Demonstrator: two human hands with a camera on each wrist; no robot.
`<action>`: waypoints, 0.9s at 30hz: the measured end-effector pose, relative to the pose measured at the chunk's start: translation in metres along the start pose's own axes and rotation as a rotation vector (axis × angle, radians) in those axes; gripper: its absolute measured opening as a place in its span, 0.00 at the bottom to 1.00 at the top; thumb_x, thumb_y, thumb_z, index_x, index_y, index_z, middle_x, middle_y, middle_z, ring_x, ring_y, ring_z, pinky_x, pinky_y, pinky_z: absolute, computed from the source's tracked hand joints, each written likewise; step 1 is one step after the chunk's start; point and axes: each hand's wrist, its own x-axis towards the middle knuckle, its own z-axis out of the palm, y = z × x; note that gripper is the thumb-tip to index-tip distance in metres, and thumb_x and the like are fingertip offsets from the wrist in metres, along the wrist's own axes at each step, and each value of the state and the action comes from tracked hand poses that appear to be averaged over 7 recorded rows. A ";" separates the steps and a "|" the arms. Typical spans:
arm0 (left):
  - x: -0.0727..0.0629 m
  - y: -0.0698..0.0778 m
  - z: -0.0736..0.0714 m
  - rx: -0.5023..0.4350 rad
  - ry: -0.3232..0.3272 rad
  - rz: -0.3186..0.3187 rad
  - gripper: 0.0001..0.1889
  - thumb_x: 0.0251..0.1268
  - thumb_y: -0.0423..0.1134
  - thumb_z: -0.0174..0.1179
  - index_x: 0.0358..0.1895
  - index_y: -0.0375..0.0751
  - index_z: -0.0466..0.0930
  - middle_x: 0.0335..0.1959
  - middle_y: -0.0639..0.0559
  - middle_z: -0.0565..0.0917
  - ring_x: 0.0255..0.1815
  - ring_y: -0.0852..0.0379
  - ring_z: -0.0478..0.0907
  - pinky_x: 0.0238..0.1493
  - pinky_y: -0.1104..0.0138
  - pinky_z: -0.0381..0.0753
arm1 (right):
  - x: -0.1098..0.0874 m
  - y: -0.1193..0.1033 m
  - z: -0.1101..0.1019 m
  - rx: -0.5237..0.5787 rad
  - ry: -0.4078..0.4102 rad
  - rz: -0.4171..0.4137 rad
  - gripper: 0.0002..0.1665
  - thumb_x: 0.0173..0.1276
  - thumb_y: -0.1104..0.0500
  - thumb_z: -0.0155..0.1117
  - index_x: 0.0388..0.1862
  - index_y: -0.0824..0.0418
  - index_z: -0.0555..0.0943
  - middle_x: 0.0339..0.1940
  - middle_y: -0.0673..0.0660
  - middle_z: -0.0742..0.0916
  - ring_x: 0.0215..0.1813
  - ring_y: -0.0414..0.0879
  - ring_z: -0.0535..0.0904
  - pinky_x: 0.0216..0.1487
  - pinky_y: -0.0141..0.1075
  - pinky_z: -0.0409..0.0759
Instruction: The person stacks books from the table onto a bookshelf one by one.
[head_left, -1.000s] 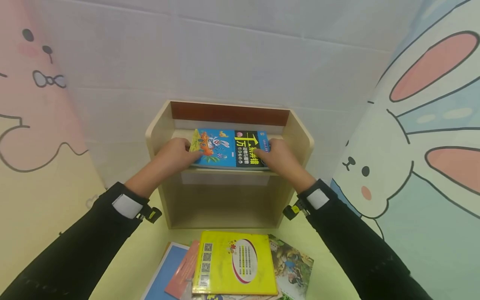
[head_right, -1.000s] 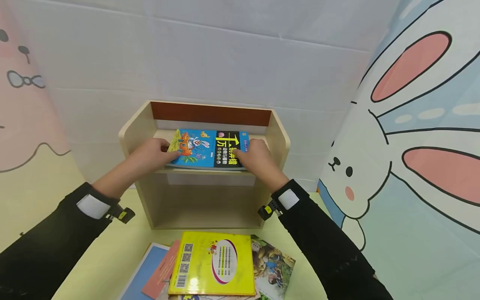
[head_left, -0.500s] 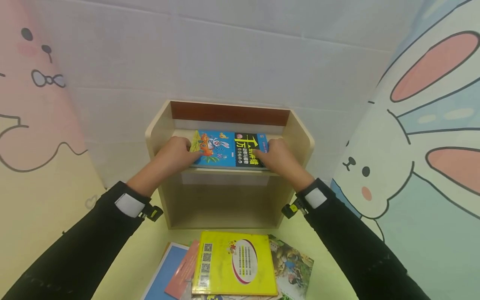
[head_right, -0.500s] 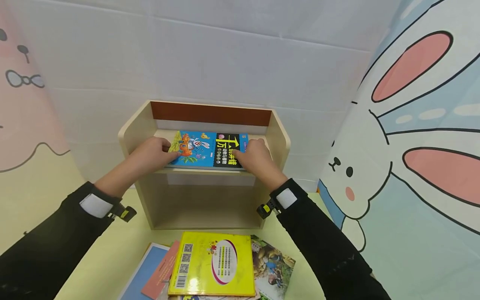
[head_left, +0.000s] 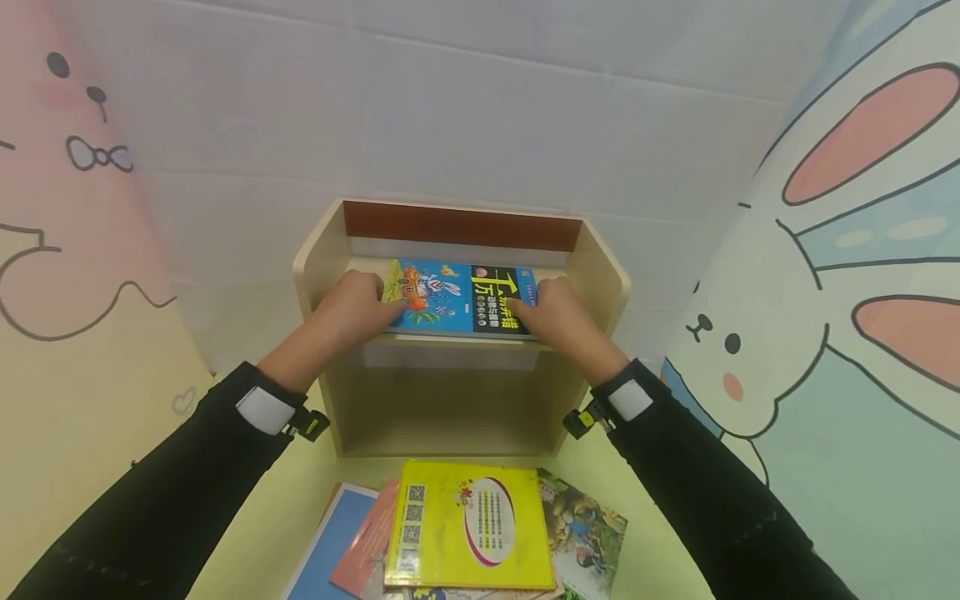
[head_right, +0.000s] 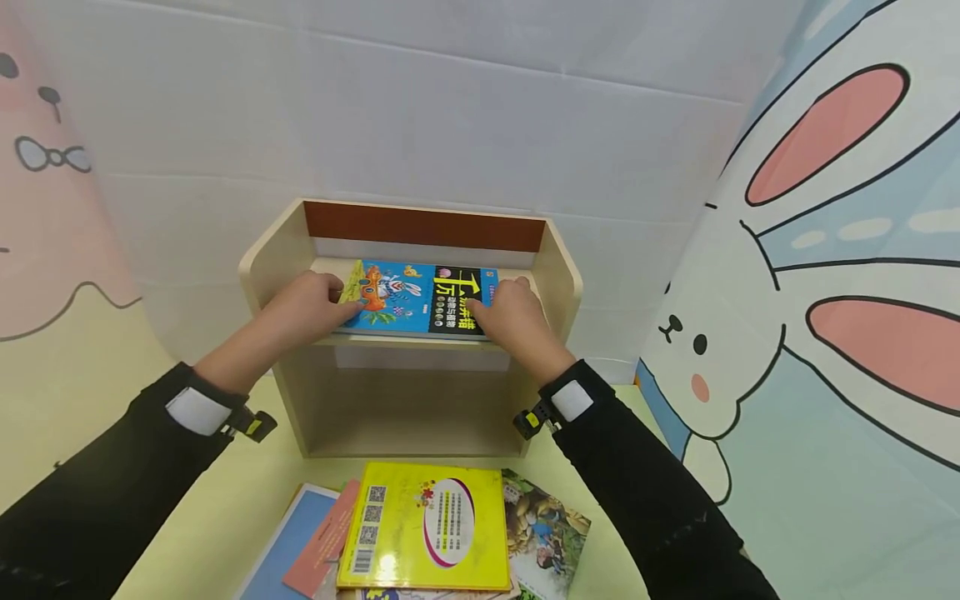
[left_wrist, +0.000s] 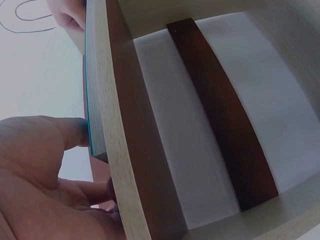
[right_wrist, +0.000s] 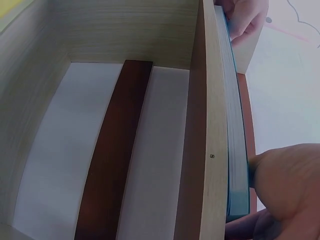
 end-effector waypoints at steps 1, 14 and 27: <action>-0.001 0.001 0.001 -0.003 0.004 -0.004 0.21 0.80 0.48 0.64 0.53 0.28 0.83 0.31 0.42 0.76 0.34 0.46 0.76 0.32 0.61 0.71 | -0.001 0.000 0.000 -0.003 0.002 0.002 0.34 0.83 0.41 0.66 0.63 0.73 0.79 0.50 0.64 0.84 0.48 0.54 0.83 0.43 0.41 0.81; -0.090 -0.012 0.011 -0.198 0.220 0.144 0.24 0.81 0.45 0.67 0.70 0.35 0.80 0.60 0.39 0.79 0.58 0.39 0.82 0.57 0.44 0.86 | -0.094 0.020 0.009 -0.049 0.268 -0.174 0.35 0.80 0.45 0.73 0.72 0.69 0.78 0.58 0.66 0.83 0.57 0.60 0.80 0.57 0.54 0.85; -0.166 -0.097 0.095 -0.289 0.046 -0.096 0.22 0.82 0.50 0.68 0.65 0.38 0.84 0.55 0.49 0.87 0.52 0.51 0.86 0.45 0.59 0.88 | -0.168 0.098 0.071 0.046 0.125 -0.032 0.27 0.80 0.49 0.74 0.65 0.68 0.83 0.49 0.61 0.84 0.45 0.54 0.82 0.44 0.48 0.85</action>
